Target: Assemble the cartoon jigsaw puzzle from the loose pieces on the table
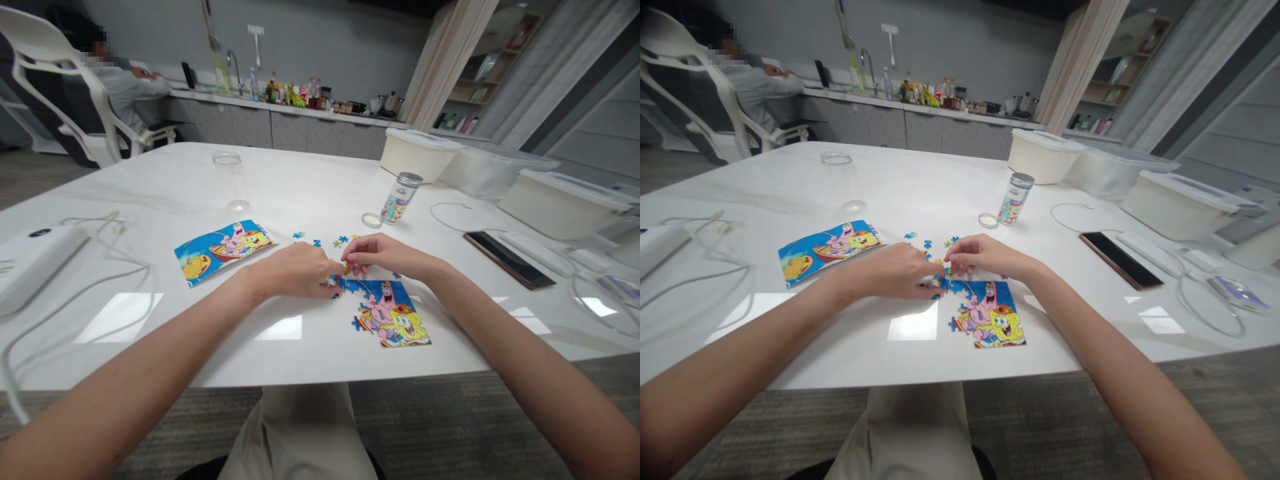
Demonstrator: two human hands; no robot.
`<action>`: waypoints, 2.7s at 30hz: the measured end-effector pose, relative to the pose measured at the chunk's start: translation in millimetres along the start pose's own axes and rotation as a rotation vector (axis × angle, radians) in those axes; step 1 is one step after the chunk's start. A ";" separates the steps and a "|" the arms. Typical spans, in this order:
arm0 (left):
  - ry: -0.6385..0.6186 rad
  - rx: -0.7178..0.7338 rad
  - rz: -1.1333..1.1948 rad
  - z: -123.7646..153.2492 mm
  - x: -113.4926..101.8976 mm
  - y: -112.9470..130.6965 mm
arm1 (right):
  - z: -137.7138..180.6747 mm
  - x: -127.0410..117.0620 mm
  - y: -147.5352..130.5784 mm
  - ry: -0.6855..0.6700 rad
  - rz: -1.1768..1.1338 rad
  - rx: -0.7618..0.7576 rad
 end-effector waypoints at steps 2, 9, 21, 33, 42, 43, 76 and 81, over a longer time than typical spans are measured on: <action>0.000 -0.002 -0.003 0.0 -0.1 -0.2 | -0.1 0.6 0.9 -0.006 -0.004 0.002; -0.014 -0.002 0.009 -0.4 0.8 -0.2 | -0.3 1.7 2.4 -0.021 -0.015 0.015; 0.100 -0.054 -0.073 0.3 -13.6 -2.3 | 2.0 -0.4 -3.0 0.010 0.015 0.003; 0.157 -0.193 -0.128 2.4 -18.9 -14.1 | 0.9 2.9 -2.3 -0.011 -0.016 -0.021; 0.156 -0.201 -0.128 2.2 -18.4 -15.2 | 2.4 4.7 -4.1 -0.017 -0.053 -0.001; 0.145 -0.205 -0.124 2.0 -17.8 -15.5 | 2.4 5.1 -3.9 -0.020 -0.056 0.002; 0.120 -0.169 -0.163 2.3 -12.3 -14.8 | 5.4 3.1 -11.4 -0.013 -0.053 -0.048; 0.160 -0.146 -0.173 2.6 -13.8 -13.1 | 3.8 4.0 -8.5 -0.022 -0.066 -0.038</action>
Point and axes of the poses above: each hand's wrist, its own z-axis away from the middle knuckle, its own x-axis out of the palm, y = z × x, the point moved 9 cm from there along -z, towards the middle knuckle, and after that the axes turned 6 degrees about x, right-handed, at the moved point
